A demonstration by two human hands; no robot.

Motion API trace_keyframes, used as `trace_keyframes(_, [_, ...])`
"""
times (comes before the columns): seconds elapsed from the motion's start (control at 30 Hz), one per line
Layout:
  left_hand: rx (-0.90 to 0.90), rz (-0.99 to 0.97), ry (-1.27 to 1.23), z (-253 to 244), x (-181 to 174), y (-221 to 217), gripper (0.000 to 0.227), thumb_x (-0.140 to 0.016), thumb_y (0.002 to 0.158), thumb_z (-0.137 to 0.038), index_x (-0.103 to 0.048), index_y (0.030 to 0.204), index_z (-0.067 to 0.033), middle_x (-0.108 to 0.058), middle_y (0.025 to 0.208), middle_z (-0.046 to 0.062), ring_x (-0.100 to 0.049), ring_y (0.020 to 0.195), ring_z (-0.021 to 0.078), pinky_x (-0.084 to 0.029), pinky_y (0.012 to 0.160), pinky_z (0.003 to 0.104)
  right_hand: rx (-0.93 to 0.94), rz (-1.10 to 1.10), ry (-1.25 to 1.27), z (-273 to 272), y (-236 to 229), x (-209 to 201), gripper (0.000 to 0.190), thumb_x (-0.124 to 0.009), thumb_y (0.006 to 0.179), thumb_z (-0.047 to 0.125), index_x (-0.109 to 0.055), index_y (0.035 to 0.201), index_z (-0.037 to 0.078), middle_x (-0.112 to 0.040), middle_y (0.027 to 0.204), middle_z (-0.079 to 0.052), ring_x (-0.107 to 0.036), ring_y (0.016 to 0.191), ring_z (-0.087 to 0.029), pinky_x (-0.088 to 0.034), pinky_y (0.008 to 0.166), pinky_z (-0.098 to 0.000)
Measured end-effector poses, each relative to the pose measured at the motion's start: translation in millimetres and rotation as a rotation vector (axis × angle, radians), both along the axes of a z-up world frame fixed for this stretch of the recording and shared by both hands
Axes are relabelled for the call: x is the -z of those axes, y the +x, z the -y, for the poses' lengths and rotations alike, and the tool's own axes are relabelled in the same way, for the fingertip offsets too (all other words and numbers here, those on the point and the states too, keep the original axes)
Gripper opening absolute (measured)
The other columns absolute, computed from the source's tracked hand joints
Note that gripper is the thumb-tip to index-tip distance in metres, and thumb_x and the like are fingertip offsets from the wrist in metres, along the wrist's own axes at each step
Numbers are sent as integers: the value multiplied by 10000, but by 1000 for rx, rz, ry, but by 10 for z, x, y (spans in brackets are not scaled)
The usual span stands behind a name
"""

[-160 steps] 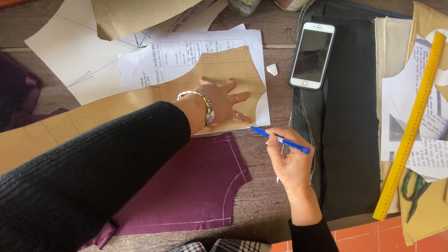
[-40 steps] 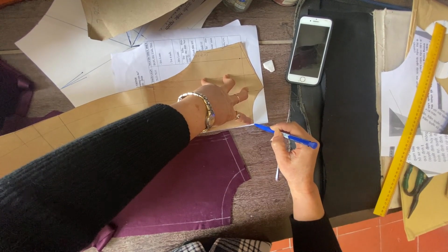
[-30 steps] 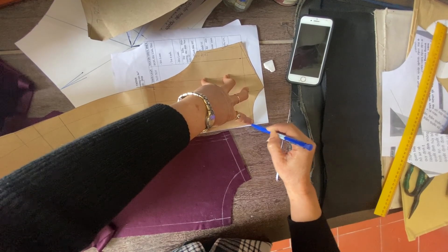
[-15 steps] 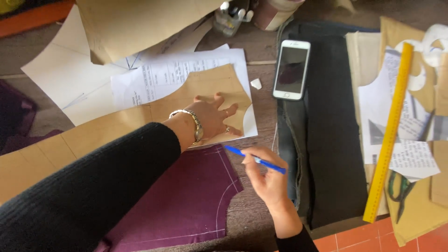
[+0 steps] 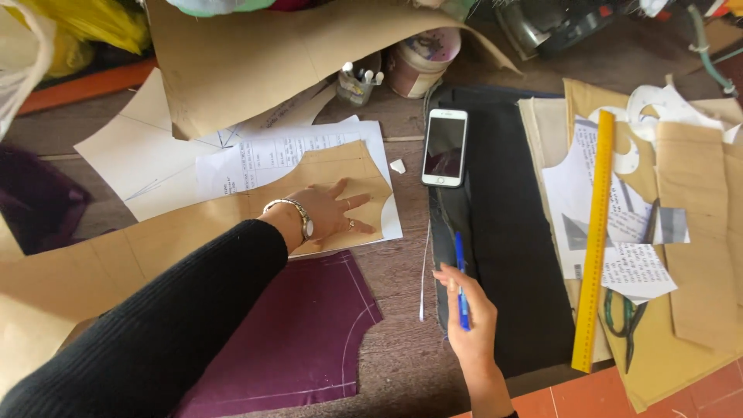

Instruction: The person aligns a brown paper pattern piece on top of a white paper sheet and uses a blue pen to trace the curved edges. They then use a yellow ruler to measure and mark lines on the white paper.

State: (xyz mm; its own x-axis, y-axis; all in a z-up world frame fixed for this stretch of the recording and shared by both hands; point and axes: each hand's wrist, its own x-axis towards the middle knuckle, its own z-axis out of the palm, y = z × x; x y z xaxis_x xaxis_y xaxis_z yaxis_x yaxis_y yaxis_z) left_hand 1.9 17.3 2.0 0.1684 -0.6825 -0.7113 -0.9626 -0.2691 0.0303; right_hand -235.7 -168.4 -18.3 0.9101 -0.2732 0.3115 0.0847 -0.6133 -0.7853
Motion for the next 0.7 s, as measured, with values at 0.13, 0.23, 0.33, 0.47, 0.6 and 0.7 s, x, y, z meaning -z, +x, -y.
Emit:
trace_keyframes(0.13, [-109, -54, 32, -4, -5, -40, 888, -525, 928, -26, -75, 1472, -564, 147, 1625, -87, 129, 1492, 346, -526, 889, 413, -33, -36, -120, 103, -57, -40, 227, -493, 966, 93, -633, 1144, 72, -676, 1109, -92, -658, 1077, -212, -510, 987, -318])
trace_keyframes(0.23, [-136, -32, 6, -40, 188, -32, 832, -590, 944, -191, -68, 1473, -563, 98, 1626, -66, 74, 1490, 349, -478, 983, 425, -46, -34, -183, 233, -69, -14, 270, -532, 949, 113, -615, 1206, 108, -647, 1152, -82, -615, 1117, -216, -506, 976, -330])
trace_keyframes(0.33, [-157, -11, -15, -68, 171, -60, 833, -598, 945, -224, -46, 1481, -544, 82, 1626, -44, 33, 1489, 356, -507, 942, 429, -35, -37, -245, 372, -47, -7, 299, -541, 951, 147, -585, 1244, 110, -619, 1236, -69, -559, 1206, -242, -467, 1006, -361])
trace_keyframes(0.47, [-188, 7, -37, -79, 209, -64, 912, -593, 926, -65, -32, 1497, -501, 68, 1626, -7, 5, 1492, 335, -556, 870, 392, -35, 11, -219, 537, 6, 115, 308, -555, 934, 157, -575, 1219, 43, -614, 1278, -127, -581, 1200, -275, -419, 1056, -367])
trace_keyframes(0.6, [-201, 3, -27, -105, 203, -38, 989, -664, 889, -71, -1, 1510, -460, 91, 1624, 25, 30, 1494, 316, -583, 809, 370, 27, 27, -318, 515, -72, 266, 318, -533, 957, 173, -548, 1267, 103, -576, 1353, -76, -520, 1295, -278, -355, 1132, -455])
trace_keyframes(0.7, [-232, -3, -133, -228, 285, -36, 950, -622, 890, -32, -18, 1523, -402, 80, 1621, 53, -15, 1489, 298, -506, 951, 406, 47, 46, -352, 505, -72, 240, 279, -530, 956, 184, -579, 1210, 79, -598, 1319, -78, -555, 1250, -272, -395, 1100, -434])
